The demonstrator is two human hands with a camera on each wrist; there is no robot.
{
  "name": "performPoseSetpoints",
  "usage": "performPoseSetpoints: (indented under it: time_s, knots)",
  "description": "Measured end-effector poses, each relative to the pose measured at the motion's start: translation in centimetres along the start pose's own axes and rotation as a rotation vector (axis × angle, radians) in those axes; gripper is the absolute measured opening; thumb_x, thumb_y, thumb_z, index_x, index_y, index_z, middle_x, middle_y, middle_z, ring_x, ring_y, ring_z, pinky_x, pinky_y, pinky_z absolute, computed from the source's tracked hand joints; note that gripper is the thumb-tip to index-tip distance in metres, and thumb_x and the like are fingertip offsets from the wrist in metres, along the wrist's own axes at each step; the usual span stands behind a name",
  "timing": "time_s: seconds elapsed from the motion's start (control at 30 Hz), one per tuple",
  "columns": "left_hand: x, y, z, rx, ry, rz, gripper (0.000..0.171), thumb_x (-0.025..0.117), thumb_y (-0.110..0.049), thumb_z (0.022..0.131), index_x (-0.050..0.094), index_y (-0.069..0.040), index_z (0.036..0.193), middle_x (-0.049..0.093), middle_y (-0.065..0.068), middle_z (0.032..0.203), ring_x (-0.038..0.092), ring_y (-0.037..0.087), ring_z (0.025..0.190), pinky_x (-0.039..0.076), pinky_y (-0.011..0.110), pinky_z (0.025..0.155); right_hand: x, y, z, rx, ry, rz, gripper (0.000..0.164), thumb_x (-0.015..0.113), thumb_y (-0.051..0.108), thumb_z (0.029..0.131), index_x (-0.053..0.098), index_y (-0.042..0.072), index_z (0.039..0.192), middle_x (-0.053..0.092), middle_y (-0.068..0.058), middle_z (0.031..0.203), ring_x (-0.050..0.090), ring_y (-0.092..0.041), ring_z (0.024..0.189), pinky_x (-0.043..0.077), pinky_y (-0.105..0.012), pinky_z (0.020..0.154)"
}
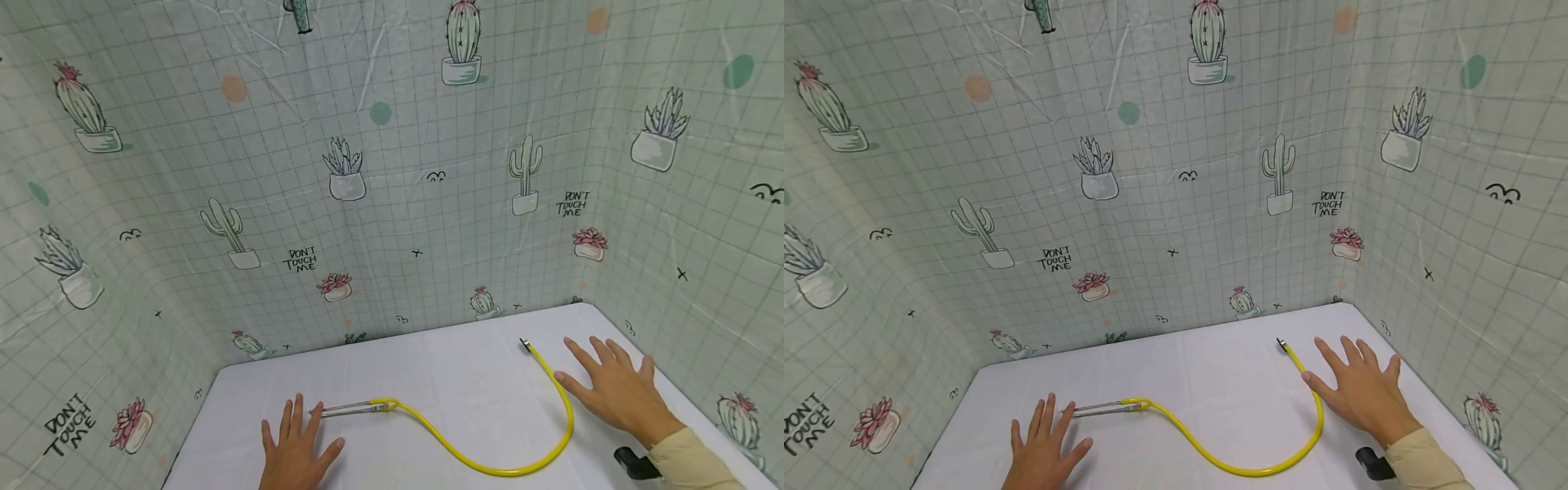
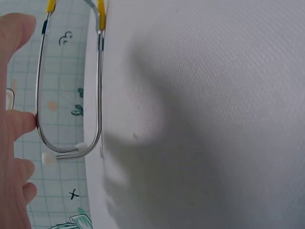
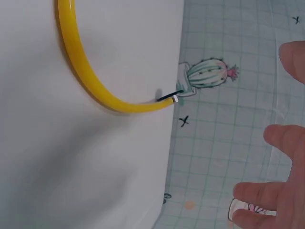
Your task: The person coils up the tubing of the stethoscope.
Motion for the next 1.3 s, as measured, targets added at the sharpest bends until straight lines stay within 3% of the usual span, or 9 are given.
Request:
performPoseSetpoints:
  time_s: [0.3,0.47,0.67,1.0,1.3]
  knots:
    - [0.0,-0.1,0.3,-0.005,-0.047,-0.009,0.077,0.062,-0.063,0.089,0.056,-0.006,0.14,0.034,0.029,0.153,0.027,0.048,0.142,0.009,0.079,0.105,0.9,0.9,-0.4,0.012,0.017,0.061,0.074,0.046,0.067,0.097,0.047,0.013,0.147,0.049,-0.03,0.135,0.04,-0.053,0.125,0.016,-0.084,0.092]
    - [-0.1,-0.2,0.3,-0.008,-0.07,-0.007,0.071,0.065,-0.056,0.09,0.058,-0.004,0.138,0.039,0.027,0.15,0.031,0.047,0.14,0.014,0.079,0.105,1.2,1.3,-0.8,0.002,0.01,0.091,0.07,0.049,0.063,0.098,0.055,0.007,0.14,0.057,-0.028,0.128,0.049,-0.051,0.119,0.026,-0.079,0.092]
    - [-0.1,-0.4,0.4,-0.016,-0.108,-0.027,0.058,0.067,-0.045,0.093,0.06,-0.003,0.133,0.045,0.027,0.145,0.034,0.046,0.137,0.017,0.077,0.104,1.7,2.1,-1.2,-0.056,-0.063,0.141,0.048,0.061,0.046,0.098,0.069,0.004,0.12,0.068,-0.017,0.114,0.061,-0.043,0.108,0.046,-0.064,0.084]
    - [0.4,-0.7,0.7,0.009,-0.177,-0.106,0.037,0.066,-0.038,0.096,0.068,-0.006,0.114,0.05,0.026,0.139,0.038,0.046,0.134,0.024,0.076,0.102,3.1,4.5,-1.9,-0.034,-0.087,0.29,0.022,0.073,0.021,0.091,0.074,0.005,0.105,0.071,-0.006,0.103,0.066,-0.035,0.102,0.051,-0.056,0.086]
    - [1.1,-1.5,1.4,0.063,-0.18,-0.139,0.031,0.065,-0.033,0.097,0.077,-0.006,0.106,0.055,0.025,0.136,0.043,0.047,0.132,0.032,0.074,0.099,5.9,8.0,-3.0,0.049,0.026,0.45,0.017,0.07,0.021,0.094,0.074,0.011,0.107,0.07,0.005,0.103,0.065,-0.023,0.105,0.052,-0.047,0.091]
Point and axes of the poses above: each hand's wrist, its own z-axis towards the middle knuckle, its own x-axis out of the palm, y = z × x, the point moved 7 cm from there along z, towards the middle knuckle
